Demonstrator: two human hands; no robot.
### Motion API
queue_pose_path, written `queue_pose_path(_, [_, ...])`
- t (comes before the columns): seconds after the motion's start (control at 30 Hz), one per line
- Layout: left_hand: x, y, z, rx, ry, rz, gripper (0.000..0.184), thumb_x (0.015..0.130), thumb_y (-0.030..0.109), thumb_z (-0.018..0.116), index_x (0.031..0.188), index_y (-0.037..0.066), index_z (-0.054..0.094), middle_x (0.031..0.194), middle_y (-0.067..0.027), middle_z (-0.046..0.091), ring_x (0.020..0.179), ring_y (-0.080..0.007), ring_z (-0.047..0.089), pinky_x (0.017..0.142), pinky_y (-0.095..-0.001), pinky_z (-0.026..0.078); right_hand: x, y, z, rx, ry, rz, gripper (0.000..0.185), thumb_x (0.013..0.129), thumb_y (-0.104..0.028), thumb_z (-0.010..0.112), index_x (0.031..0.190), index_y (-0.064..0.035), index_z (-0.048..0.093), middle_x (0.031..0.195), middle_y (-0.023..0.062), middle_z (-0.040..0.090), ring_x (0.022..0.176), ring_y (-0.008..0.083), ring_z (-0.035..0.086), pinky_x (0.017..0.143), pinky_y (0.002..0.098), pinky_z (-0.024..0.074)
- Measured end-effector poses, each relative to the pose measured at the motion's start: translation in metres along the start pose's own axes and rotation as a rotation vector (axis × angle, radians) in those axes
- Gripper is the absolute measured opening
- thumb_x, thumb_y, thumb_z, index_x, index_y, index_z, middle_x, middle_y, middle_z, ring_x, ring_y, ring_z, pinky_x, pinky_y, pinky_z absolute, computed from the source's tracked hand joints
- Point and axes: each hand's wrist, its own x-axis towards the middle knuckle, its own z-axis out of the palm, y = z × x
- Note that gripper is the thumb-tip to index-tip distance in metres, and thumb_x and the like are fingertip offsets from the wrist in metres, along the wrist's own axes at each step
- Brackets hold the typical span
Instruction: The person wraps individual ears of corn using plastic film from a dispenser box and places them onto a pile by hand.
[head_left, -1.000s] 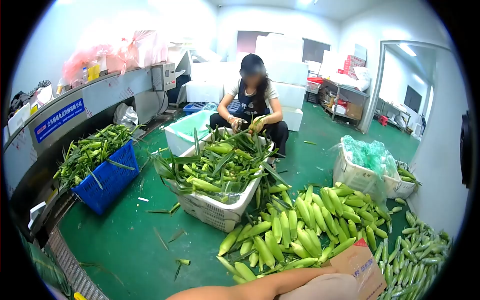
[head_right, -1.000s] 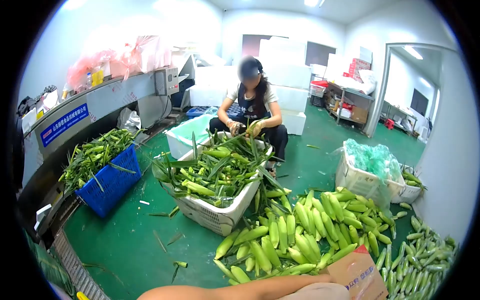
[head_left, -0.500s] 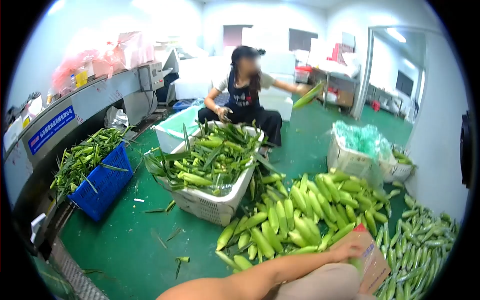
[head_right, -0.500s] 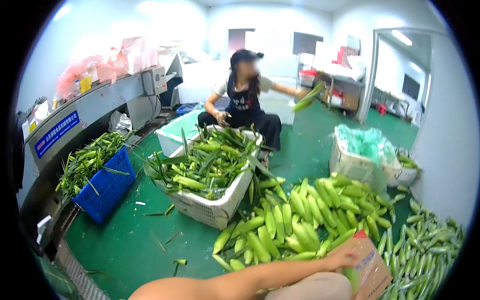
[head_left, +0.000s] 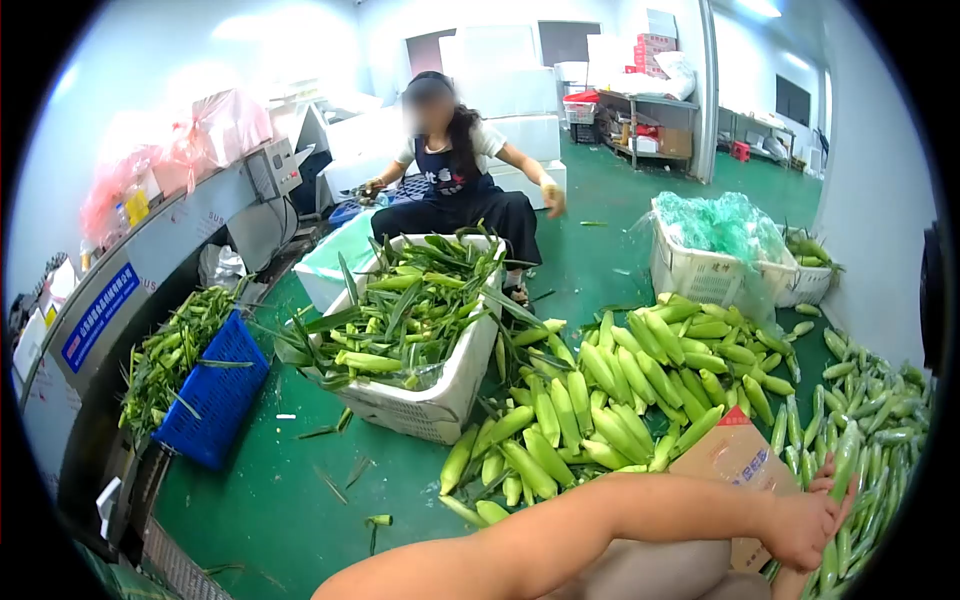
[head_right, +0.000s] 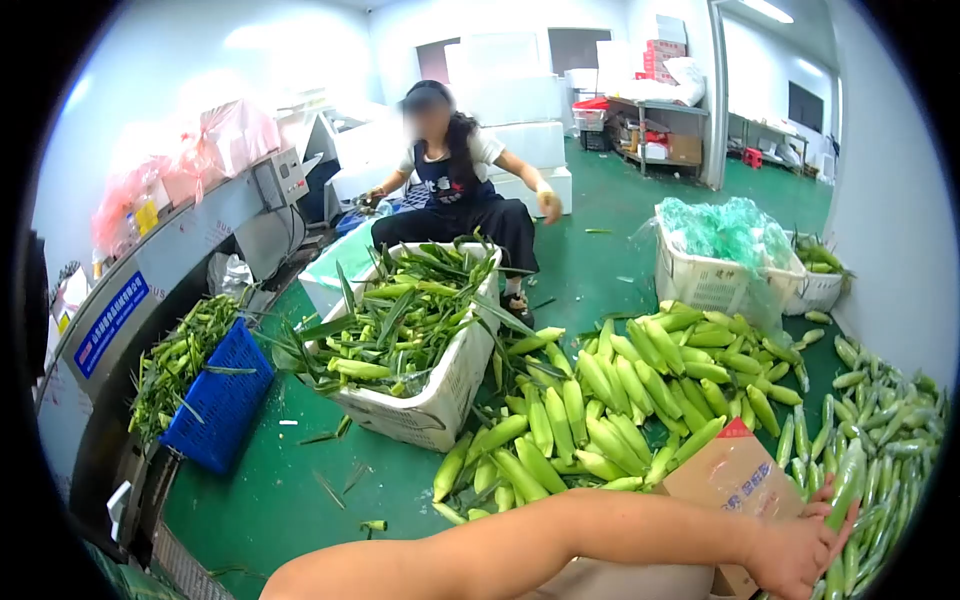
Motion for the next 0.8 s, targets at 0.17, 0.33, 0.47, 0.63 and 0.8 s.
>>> queue_pose_path(0.17, [-0.004, -0.008, -0.011, 0.050, 0.047, 0.126, 0.025, 0.104, 0.014, 0.056, 0.080, 0.011, 0.056, 0.068, -0.0090, 0.051, 0.069, -0.0238, 0.057, 0.064, -0.0371, 0.046, -0.002, 0.000, -0.029, -0.048, 0.060, -0.129, 0.064, 0.104, -0.047, 0.053, 0.152, -0.0054, 0.043, 0.136, 0.0158, 0.060, 0.114, 0.0272, 0.058, 0.097, 0.0394, 0.0499])
queue_pose_path(0.33, [-0.017, -0.027, 0.006, 0.102, 0.041, 0.127, 0.011, 0.092, 0.021, 0.063, 0.088, 0.011, 0.066, 0.086, -0.0088, 0.060, 0.090, -0.0274, 0.058, 0.080, -0.0490, 0.042, -0.017, -0.008, -0.062, -0.248, 0.102, -0.397, 0.060, 0.106, -0.044, 0.050, 0.152, -0.0057, 0.044, 0.140, 0.0171, 0.057, 0.126, 0.0292, 0.053, 0.105, 0.0417, 0.0454])
queue_pose_path(0.47, [-0.057, -0.046, 0.029, 0.126, 0.133, 0.078, 0.027, 0.070, 0.033, 0.074, 0.092, 0.017, 0.073, 0.112, -0.0082, 0.066, 0.125, -0.0357, 0.054, 0.106, -0.0729, 0.030, -0.034, 0.001, -0.084, -0.480, 0.083, -0.592, 0.056, 0.107, -0.041, 0.047, 0.152, -0.0059, 0.045, 0.143, 0.0183, 0.055, 0.136, 0.0308, 0.049, 0.111, 0.0435, 0.0418])
queue_pose_path(0.63, [-0.055, -0.045, 0.048, -0.016, 0.099, -0.014, 0.044, 0.070, 0.046, 0.079, 0.107, 0.023, 0.074, 0.129, -0.0084, 0.062, 0.136, -0.0417, 0.048, 0.112, -0.0808, 0.020, -0.042, -0.001, -0.082, -0.298, 0.155, -0.487, 0.050, 0.103, -0.032, 0.051, 0.146, -0.0063, 0.048, 0.136, 0.0142, 0.054, 0.127, 0.0266, 0.048, 0.104, 0.0428, 0.0393])
queue_pose_path(0.8, [-0.068, -0.034, 0.053, -0.208, -0.009, -0.269, 0.041, 0.078, 0.046, 0.076, 0.112, 0.023, 0.074, 0.135, -0.0090, 0.061, 0.133, -0.0379, 0.051, 0.112, -0.0707, 0.031, -0.058, -0.004, -0.078, -0.390, 0.354, -0.457, 0.042, 0.097, -0.021, 0.060, 0.135, -0.0059, 0.052, 0.117, 0.0102, 0.057, 0.105, 0.0216, 0.051, 0.086, 0.0370, 0.0408])
